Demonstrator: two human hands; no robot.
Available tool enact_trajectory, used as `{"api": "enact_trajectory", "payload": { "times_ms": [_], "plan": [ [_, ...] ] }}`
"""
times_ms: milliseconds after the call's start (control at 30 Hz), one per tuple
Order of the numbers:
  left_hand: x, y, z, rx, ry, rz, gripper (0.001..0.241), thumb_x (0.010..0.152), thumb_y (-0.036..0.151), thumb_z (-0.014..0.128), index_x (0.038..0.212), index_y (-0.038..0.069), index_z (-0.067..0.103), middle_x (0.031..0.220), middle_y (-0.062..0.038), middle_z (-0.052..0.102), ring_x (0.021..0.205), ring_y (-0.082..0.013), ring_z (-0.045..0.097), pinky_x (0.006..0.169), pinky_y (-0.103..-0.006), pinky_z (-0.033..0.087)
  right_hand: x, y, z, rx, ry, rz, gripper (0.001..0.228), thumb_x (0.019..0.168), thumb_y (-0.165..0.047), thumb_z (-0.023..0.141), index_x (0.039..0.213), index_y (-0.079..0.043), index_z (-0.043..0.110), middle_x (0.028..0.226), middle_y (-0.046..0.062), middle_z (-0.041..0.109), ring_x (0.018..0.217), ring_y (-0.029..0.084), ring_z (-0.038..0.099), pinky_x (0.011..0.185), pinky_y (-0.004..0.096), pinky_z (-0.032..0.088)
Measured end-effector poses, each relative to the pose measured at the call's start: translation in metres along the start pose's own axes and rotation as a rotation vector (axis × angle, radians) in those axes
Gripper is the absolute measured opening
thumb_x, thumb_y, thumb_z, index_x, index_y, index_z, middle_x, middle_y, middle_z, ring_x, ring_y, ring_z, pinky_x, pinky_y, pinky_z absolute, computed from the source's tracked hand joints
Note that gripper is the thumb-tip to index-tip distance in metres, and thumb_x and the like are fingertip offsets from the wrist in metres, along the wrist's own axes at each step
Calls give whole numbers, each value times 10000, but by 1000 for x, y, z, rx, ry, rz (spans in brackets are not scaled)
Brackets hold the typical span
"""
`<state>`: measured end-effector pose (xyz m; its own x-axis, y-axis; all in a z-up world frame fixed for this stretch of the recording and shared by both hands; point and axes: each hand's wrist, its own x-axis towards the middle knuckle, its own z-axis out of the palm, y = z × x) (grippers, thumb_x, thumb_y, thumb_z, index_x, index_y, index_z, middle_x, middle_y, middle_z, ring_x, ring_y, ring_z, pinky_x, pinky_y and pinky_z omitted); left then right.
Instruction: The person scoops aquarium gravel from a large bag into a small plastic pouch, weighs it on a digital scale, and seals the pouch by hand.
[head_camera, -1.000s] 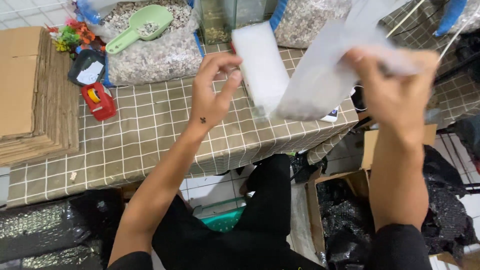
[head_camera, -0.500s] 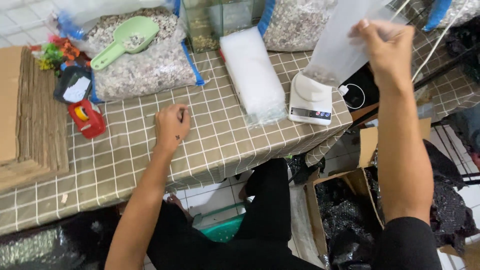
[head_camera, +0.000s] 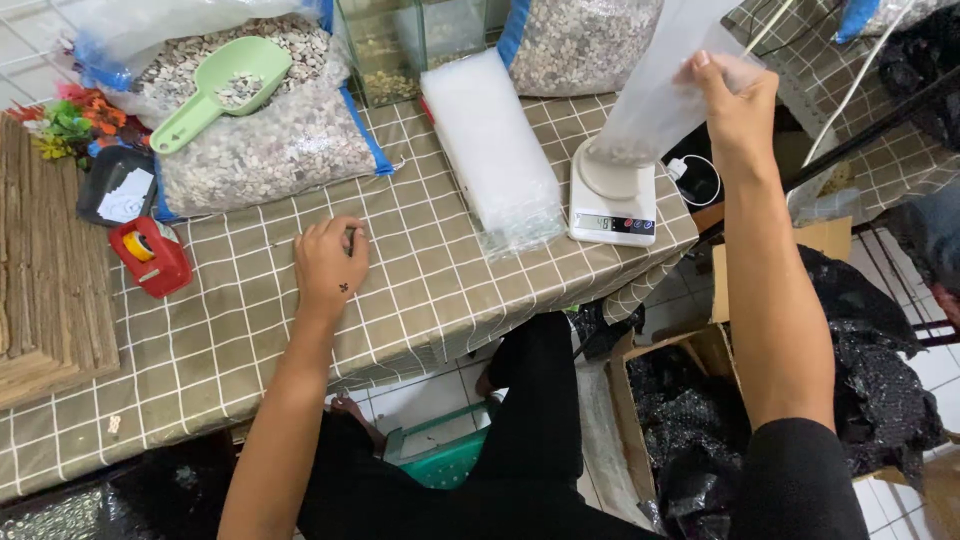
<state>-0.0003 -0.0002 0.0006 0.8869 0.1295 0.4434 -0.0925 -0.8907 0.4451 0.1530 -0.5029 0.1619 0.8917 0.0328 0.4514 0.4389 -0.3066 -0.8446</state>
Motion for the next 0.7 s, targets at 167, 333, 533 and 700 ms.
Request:
{"api": "enact_trajectory", "payload": {
  "times_ms": [167, 333, 533, 700],
  "plan": [
    [0, -1, 0, -13, 10, 7, 143, 924, 194, 628, 1000, 193, 749, 741, -5, 607, 769, -310, 605, 759, -481, 438, -2, -3, 2, 36, -6, 58, 330, 1103, -414, 660, 961, -125, 732, 937, -44, 698, 896, 88, 645, 840, 270, 523],
    [-1, 5, -5, -21, 16, 35, 189, 930, 137, 588, 1031, 180, 743, 822, -31, 678, 805, -331, 622, 757, -490, 427, -8, -5, 5, 112, -36, 40, 512, 956, -477, 773, 1248, -67, 681, 1213, 45, 715, 1145, 166, 683, 1015, 336, 560],
    [-2, 46, -32, 258, -130, 122, 537, 980, 436, 586, 1393, 93, 607, 1218, -193, 586, 1139, -357, 538, 1017, -575, 353, -22, 5, 2, -5, -23, 188, 495, 894, -554, 781, 1204, -178, 691, 1099, -41, 709, 1046, 116, 698, 816, 279, 570],
    [-20, 77, -38, 160, -499, 103, 810, 981, 638, 396, 1609, 146, 255, 1674, -254, 130, 1548, -426, 88, 1135, -776, 7, -26, 33, -7, -19, 47, 290, 555, 855, -489, 825, 1284, -175, 667, 1083, -62, 688, 998, 80, 651, 757, 252, 542]
  ]
}}
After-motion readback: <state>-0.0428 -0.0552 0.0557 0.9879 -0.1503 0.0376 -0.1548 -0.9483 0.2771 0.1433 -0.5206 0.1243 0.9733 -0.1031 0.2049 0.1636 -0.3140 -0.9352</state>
